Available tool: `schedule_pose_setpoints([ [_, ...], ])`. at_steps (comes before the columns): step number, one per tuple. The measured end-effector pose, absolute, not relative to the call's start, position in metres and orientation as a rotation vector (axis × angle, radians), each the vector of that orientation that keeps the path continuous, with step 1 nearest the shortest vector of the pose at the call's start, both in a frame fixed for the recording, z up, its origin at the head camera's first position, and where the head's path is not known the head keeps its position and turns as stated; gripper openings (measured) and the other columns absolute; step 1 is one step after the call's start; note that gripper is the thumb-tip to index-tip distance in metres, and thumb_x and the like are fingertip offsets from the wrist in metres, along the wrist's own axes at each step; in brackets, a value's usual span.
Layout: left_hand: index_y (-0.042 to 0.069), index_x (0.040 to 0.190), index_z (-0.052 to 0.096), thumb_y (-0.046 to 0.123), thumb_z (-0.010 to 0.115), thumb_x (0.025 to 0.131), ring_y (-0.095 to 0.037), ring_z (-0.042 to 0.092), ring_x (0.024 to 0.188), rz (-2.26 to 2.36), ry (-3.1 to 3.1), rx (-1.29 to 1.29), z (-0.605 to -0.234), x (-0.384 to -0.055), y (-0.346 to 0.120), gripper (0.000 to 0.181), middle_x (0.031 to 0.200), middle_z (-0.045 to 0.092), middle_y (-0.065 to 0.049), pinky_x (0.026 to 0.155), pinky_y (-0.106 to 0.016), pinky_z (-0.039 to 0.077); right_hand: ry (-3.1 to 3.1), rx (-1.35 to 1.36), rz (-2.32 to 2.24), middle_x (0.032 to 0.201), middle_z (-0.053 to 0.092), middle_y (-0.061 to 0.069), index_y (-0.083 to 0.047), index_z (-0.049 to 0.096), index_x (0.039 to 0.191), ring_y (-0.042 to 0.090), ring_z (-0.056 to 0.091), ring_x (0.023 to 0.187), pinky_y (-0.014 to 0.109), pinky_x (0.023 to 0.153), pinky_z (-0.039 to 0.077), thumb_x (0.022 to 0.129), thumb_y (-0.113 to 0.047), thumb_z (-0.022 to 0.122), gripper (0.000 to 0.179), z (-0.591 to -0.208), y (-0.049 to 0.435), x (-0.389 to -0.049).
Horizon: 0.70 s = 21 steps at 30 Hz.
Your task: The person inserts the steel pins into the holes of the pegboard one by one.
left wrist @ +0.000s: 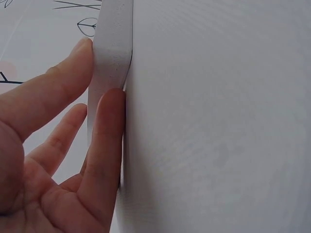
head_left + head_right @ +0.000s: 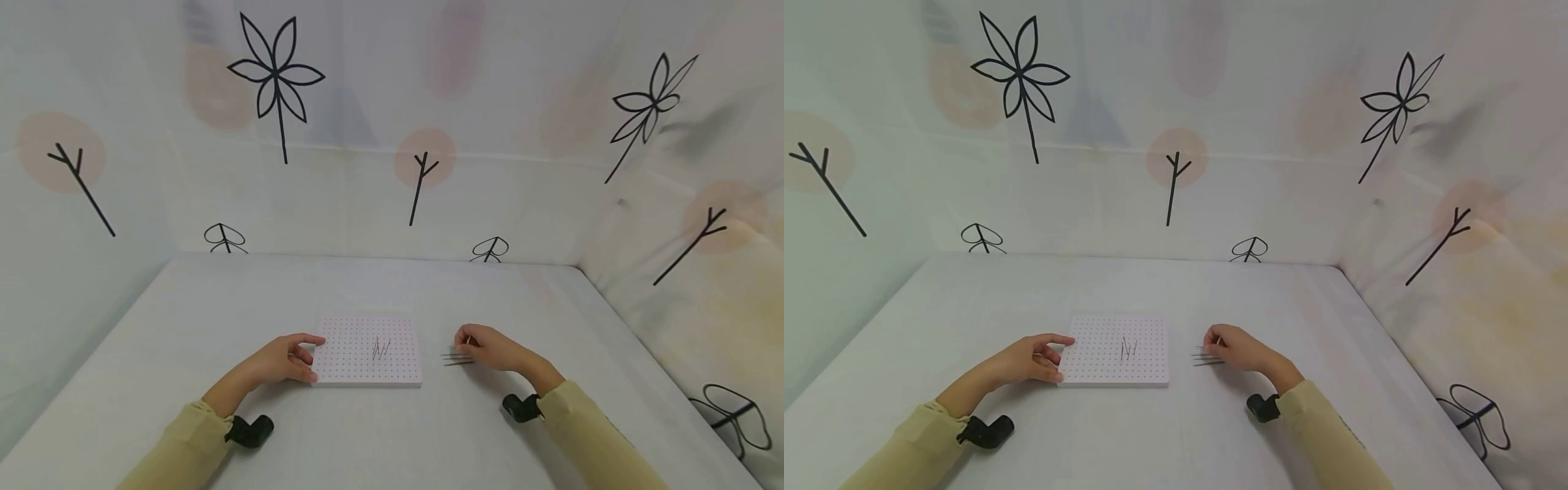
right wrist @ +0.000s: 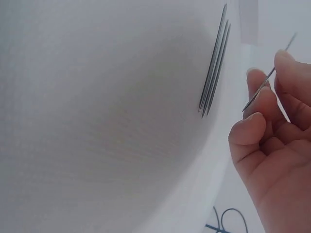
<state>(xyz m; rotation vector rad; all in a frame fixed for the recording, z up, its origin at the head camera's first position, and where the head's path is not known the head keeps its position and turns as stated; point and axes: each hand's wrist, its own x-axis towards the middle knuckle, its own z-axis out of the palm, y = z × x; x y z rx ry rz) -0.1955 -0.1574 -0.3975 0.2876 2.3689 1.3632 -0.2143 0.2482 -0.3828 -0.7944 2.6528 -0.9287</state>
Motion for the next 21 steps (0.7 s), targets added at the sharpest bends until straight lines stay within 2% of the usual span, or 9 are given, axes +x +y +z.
schedule_pose_setpoints([
  [5, 0.005, 0.129, 0.052, 0.006, 0.081, 0.069, -0.017, 0.059, 0.077, 1.356, 2.373, 0.288, -0.396, -0.195, -0.157, 0.066, 0.093, 0.056, -0.009, 0.07, -0.03, 0.046, 2.661, -0.748, -1.004, 0.081, 0.052, 0.0, -0.004, 0.055, 0.092, 0.015, 0.048, 0.072, 0.026, 0.061, 0.042, 0.092, -0.005, 0.058, 0.003, -0.38, 0.244, -0.215],
  [13, 0.005, 0.129, 0.053, 0.005, 0.081, 0.07, -0.017, 0.058, 0.077, 1.365, 2.361, 0.285, -0.397, -0.195, -0.157, 0.066, 0.093, 0.056, -0.009, 0.07, -0.031, 0.046, 2.624, -0.678, -1.122, 0.091, 0.061, 0.009, 0.001, 0.06, 0.099, 0.018, 0.057, 0.076, 0.027, 0.068, 0.05, 0.089, -0.002, 0.06, 0.011, -0.379, 0.236, -0.216],
  [21, 0.005, 0.129, 0.053, 0.005, 0.081, 0.069, -0.018, 0.058, 0.076, 1.369, 2.371, 0.294, -0.397, -0.194, -0.157, 0.066, 0.092, 0.055, -0.009, 0.069, -0.03, 0.046, 2.626, -0.751, -1.189, 0.086, 0.061, 0.004, -0.002, 0.059, 0.094, 0.017, 0.059, 0.074, 0.027, 0.067, 0.05, 0.087, -0.005, 0.064, 0.009, -0.38, 0.229, -0.217],
])
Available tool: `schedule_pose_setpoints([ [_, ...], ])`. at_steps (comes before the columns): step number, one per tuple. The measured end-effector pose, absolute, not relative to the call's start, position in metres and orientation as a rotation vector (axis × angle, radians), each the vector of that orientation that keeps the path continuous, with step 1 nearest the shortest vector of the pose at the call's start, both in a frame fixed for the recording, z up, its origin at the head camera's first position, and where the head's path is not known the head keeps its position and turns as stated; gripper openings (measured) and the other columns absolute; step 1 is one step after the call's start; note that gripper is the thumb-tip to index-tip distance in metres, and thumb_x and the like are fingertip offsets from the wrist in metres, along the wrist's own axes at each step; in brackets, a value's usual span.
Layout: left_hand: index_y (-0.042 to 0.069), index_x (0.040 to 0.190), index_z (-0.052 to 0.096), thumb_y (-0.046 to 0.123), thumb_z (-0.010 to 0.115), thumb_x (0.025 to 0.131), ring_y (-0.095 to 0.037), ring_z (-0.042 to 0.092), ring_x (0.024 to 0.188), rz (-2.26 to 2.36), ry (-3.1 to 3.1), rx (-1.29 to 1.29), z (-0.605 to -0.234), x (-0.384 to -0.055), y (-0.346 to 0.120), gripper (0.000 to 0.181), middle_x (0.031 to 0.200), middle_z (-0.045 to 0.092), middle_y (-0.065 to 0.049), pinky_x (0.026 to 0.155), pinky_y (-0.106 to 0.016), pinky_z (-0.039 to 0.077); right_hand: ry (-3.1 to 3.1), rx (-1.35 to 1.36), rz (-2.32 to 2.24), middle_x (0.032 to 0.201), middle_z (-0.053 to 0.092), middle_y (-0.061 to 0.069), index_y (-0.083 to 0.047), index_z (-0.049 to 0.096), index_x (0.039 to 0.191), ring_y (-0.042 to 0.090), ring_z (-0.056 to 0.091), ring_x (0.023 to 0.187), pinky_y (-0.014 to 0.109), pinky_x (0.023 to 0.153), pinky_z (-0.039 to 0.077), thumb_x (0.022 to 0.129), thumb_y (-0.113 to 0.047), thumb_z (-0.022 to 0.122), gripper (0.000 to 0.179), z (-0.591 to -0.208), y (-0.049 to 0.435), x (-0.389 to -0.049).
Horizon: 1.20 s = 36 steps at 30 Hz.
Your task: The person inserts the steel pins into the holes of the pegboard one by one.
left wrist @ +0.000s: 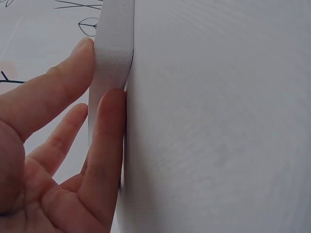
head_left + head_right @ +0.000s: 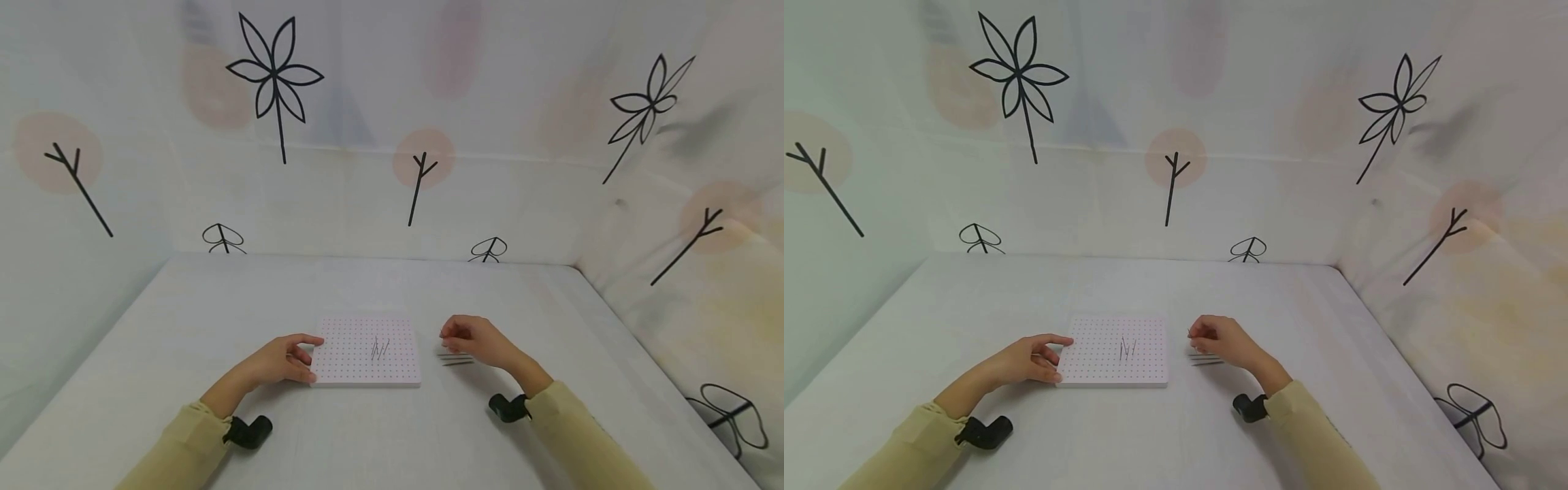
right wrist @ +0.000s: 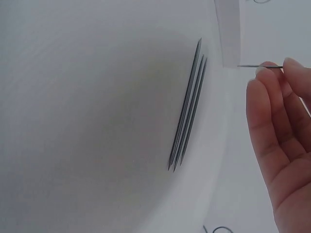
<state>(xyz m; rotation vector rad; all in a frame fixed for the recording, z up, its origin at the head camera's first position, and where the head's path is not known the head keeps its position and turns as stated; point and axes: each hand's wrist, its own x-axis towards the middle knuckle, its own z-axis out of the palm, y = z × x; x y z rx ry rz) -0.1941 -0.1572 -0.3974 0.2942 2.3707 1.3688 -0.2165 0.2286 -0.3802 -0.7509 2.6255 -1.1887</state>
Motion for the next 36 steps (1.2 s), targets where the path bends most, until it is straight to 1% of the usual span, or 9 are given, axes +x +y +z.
schedule_pose_setpoints([
  [3, 0.004, 0.129, 0.052, 0.006, 0.081, 0.069, -0.017, 0.058, 0.077, 1.367, 2.373, 0.304, -0.398, -0.194, -0.158, 0.066, 0.092, 0.055, -0.009, 0.07, -0.031, 0.046, 2.641, -0.774, -1.201, 0.085, 0.061, 0.001, -0.006, 0.06, 0.092, 0.016, 0.059, 0.074, 0.028, 0.067, 0.051, 0.087, -0.008, 0.065, 0.008, -0.38, 0.225, -0.216],
  [8, 0.005, 0.129, 0.053, 0.007, 0.081, 0.069, -0.017, 0.059, 0.077, 1.369, 2.367, 0.299, -0.4, -0.196, -0.158, 0.066, 0.093, 0.055, -0.009, 0.069, -0.03, 0.046, 2.645, -0.792, -1.224, 0.086, 0.062, 0.0, -0.008, 0.06, 0.091, 0.015, 0.06, 0.076, 0.027, 0.069, 0.05, 0.087, -0.01, 0.066, 0.008, -0.38, 0.218, -0.217],
  [17, 0.006, 0.128, 0.053, 0.008, 0.082, 0.069, -0.017, 0.058, 0.077, 1.373, 2.371, 0.285, -0.4, -0.197, -0.158, 0.066, 0.092, 0.055, -0.009, 0.069, -0.029, 0.046, 2.645, -0.837, -1.256, 0.085, 0.063, -0.001, -0.008, 0.06, 0.09, 0.015, 0.061, 0.076, 0.026, 0.07, 0.05, 0.086, -0.009, 0.066, 0.007, -0.38, 0.207, -0.218],
  [31, 0.007, 0.128, 0.054, 0.008, 0.082, 0.069, -0.017, 0.058, 0.076, 1.362, 2.386, 0.272, -0.4, -0.196, -0.158, 0.065, 0.092, 0.055, -0.008, 0.069, -0.03, 0.046, 2.606, -0.787, -1.305, 0.084, 0.063, 0.001, -0.007, 0.059, 0.09, 0.016, 0.061, 0.075, 0.028, 0.068, 0.05, 0.086, -0.006, 0.066, 0.008, -0.38, 0.19, -0.218],
  [36, 0.008, 0.128, 0.054, 0.008, 0.082, 0.069, -0.017, 0.057, 0.076, 1.358, 2.39, 0.267, -0.4, -0.196, -0.158, 0.065, 0.092, 0.056, -0.008, 0.07, -0.031, 0.046, 2.59, -0.781, -1.306, 0.085, 0.064, 0.001, -0.008, 0.059, 0.09, 0.016, 0.061, 0.075, 0.028, 0.069, 0.05, 0.087, -0.009, 0.066, 0.007, -0.381, 0.185, -0.217],
])
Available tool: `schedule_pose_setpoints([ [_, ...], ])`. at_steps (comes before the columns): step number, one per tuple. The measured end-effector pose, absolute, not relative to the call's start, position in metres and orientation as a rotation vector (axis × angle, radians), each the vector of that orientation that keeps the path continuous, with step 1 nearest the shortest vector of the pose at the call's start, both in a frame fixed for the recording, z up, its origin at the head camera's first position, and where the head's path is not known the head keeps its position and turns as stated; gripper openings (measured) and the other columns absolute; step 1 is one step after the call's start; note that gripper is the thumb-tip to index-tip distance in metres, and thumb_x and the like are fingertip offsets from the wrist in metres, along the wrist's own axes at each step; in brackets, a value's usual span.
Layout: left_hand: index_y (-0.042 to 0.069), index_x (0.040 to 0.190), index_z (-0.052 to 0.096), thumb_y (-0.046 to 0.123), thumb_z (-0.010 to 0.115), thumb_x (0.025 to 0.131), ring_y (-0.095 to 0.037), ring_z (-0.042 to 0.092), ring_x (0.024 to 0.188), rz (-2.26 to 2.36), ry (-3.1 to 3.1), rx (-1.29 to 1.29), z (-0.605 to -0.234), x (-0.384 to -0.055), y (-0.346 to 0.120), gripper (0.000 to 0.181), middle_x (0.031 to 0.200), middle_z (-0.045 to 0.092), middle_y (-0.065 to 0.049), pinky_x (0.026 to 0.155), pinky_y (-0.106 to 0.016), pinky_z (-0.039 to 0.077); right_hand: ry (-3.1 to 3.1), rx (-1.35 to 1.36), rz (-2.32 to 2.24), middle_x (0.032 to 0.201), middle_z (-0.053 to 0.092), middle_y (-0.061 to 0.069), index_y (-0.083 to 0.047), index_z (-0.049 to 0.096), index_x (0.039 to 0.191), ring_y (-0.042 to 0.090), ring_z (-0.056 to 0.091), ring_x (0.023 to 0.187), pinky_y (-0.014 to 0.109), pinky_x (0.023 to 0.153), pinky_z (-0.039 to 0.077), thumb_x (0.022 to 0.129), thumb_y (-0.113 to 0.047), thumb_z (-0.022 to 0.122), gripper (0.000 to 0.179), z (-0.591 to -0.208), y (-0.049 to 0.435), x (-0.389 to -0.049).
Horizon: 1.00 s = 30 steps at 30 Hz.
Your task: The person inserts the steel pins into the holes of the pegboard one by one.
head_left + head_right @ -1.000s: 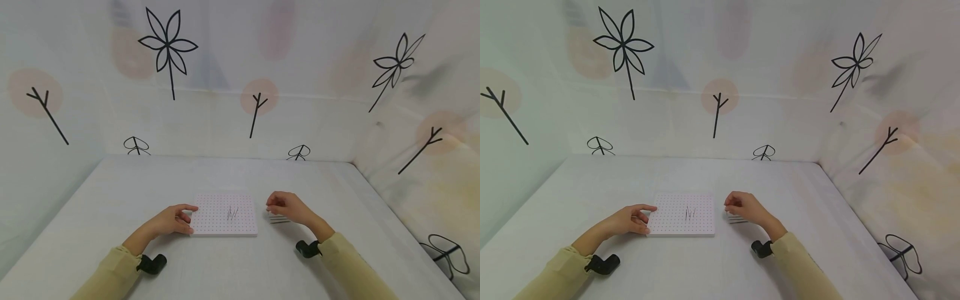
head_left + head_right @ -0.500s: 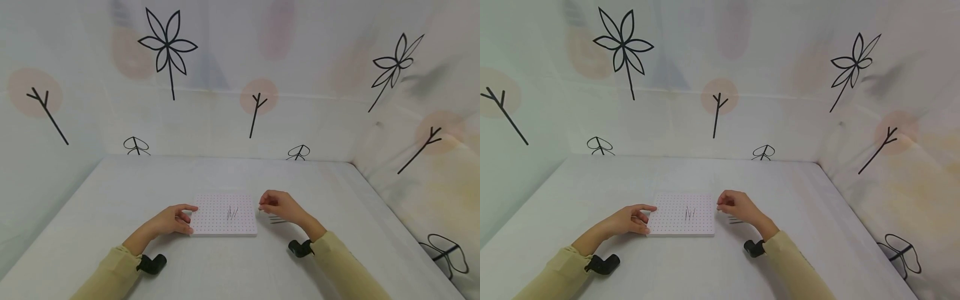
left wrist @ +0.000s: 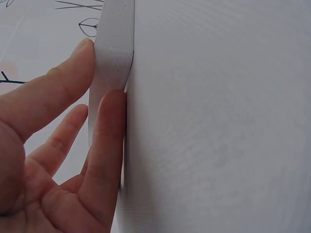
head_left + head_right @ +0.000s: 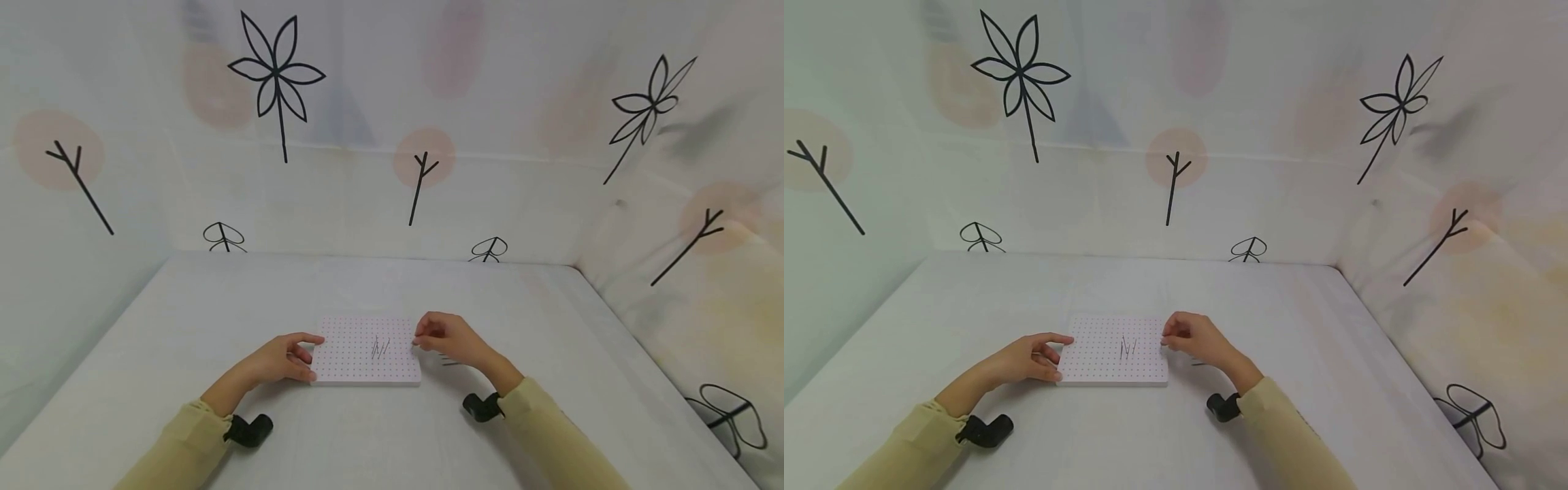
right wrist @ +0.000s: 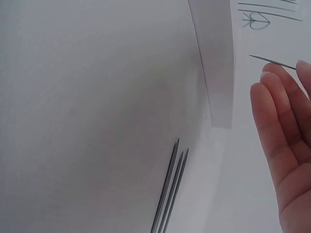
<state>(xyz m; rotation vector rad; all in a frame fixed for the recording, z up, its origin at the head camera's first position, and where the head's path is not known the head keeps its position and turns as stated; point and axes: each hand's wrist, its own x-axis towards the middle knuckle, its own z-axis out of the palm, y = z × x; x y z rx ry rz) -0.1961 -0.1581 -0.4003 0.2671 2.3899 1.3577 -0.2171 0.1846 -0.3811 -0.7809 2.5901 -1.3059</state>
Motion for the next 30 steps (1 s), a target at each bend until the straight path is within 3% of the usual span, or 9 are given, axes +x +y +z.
schedule_pose_setpoints([
  [30, 0.008, 0.127, 0.055, 0.008, 0.082, 0.069, -0.018, 0.058, 0.076, 1.362, 2.392, 0.261, -0.403, -0.197, -0.159, 0.065, 0.092, 0.055, -0.008, 0.07, -0.031, 0.047, 2.563, -0.872, -1.296, 0.084, 0.063, 0.001, -0.006, 0.061, 0.088, 0.013, 0.058, 0.075, 0.025, 0.067, 0.048, 0.084, -0.007, 0.069, 0.009, -0.383, 0.154, -0.217],
])
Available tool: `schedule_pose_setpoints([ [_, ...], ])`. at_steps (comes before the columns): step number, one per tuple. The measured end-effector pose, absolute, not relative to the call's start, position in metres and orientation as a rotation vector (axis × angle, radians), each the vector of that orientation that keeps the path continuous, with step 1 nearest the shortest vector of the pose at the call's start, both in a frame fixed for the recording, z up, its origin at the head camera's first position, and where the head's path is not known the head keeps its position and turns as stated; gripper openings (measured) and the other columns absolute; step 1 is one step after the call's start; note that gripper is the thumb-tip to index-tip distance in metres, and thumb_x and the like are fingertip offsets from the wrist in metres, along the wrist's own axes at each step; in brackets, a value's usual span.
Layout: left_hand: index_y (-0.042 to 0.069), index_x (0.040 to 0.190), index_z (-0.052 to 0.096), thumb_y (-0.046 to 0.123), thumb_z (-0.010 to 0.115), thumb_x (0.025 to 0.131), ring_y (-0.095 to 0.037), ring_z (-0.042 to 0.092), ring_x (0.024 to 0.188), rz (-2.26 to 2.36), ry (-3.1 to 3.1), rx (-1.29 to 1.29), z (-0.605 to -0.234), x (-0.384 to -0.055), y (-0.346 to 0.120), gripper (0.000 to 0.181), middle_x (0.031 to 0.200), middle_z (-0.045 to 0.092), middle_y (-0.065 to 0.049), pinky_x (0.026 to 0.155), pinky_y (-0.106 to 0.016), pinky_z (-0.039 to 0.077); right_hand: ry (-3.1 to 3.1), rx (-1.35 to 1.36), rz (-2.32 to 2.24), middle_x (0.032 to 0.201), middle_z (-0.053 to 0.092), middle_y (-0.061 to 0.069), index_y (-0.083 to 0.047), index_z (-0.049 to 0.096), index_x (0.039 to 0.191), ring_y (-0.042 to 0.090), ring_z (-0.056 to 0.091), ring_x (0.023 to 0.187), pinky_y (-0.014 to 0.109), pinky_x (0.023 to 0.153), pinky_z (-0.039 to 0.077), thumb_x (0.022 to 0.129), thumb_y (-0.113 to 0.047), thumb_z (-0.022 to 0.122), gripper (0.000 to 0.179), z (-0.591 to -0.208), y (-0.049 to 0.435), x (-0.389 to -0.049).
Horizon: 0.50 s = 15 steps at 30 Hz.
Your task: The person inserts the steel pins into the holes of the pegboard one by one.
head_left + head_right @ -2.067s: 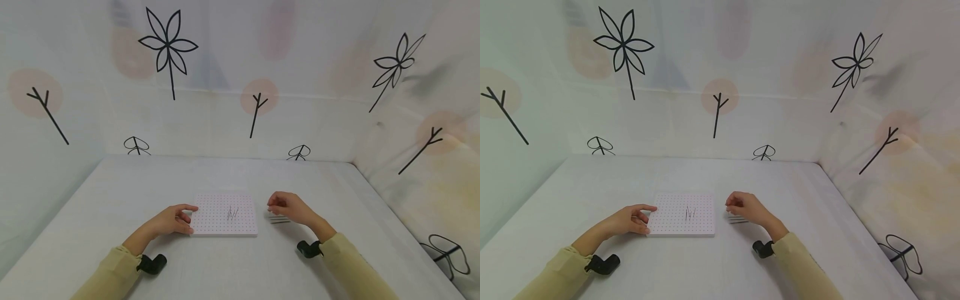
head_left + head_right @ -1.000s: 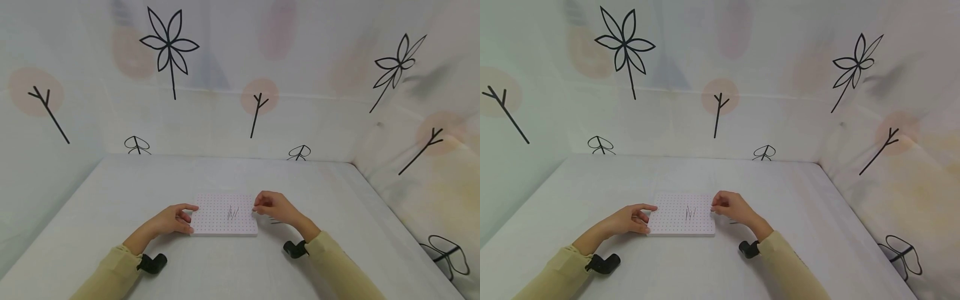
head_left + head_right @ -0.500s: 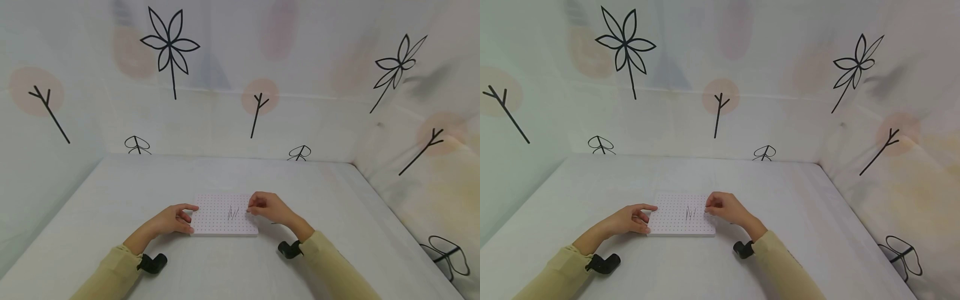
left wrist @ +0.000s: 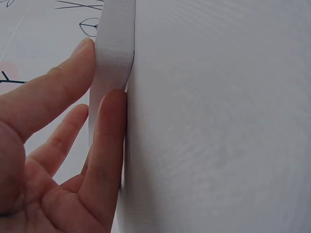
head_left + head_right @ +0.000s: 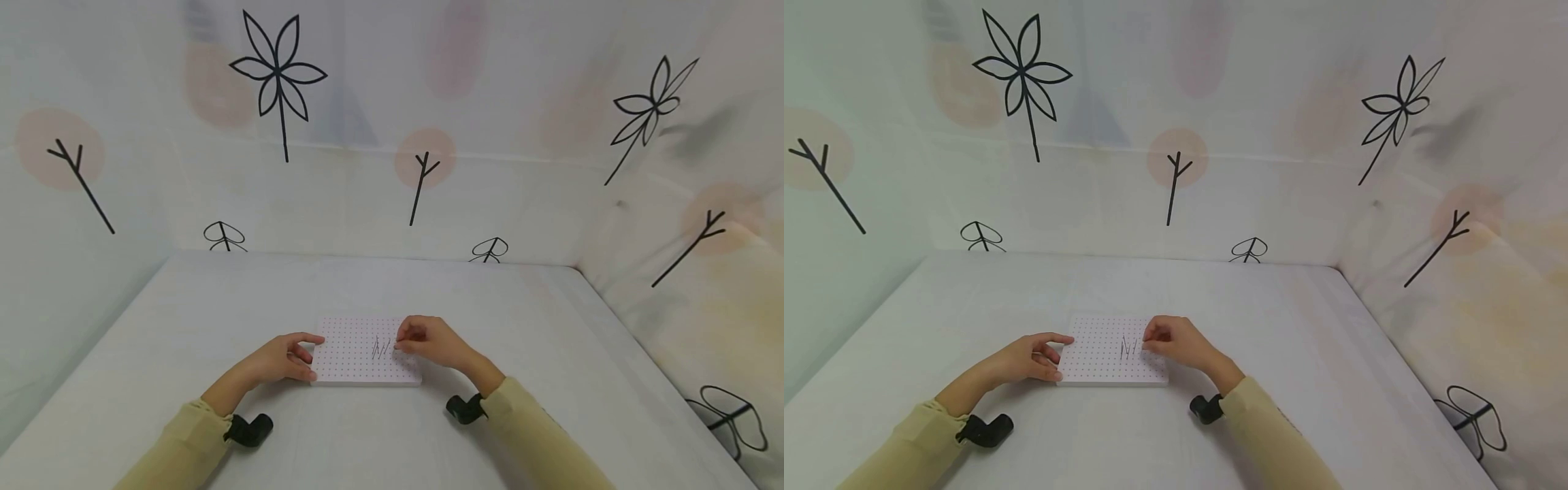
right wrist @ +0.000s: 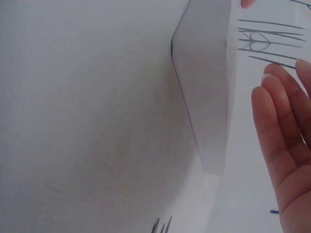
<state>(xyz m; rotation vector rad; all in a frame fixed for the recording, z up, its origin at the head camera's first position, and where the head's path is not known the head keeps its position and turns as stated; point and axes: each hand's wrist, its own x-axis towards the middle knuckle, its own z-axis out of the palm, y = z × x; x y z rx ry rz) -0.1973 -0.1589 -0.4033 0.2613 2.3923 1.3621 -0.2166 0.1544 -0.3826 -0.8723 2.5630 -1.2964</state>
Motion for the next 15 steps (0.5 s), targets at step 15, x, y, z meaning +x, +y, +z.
schedule_pose_setpoints([
  [15, 0.008, 0.128, 0.054, 0.008, 0.081, 0.069, -0.018, 0.058, 0.076, 1.351, 2.398, 0.26, -0.4013, -0.1965, -0.158, 0.064, 0.091, 0.056, -0.008, 0.07, -0.031, 0.047, 2.525, -0.951, -1.267, 0.084, 0.063, -0.001, -0.007, 0.061, 0.085, 0.011, 0.059, 0.078, 0.025, 0.071, 0.048, 0.084, -0.004, 0.068, 0.008, -0.3827, 0.1447, -0.2159],
])
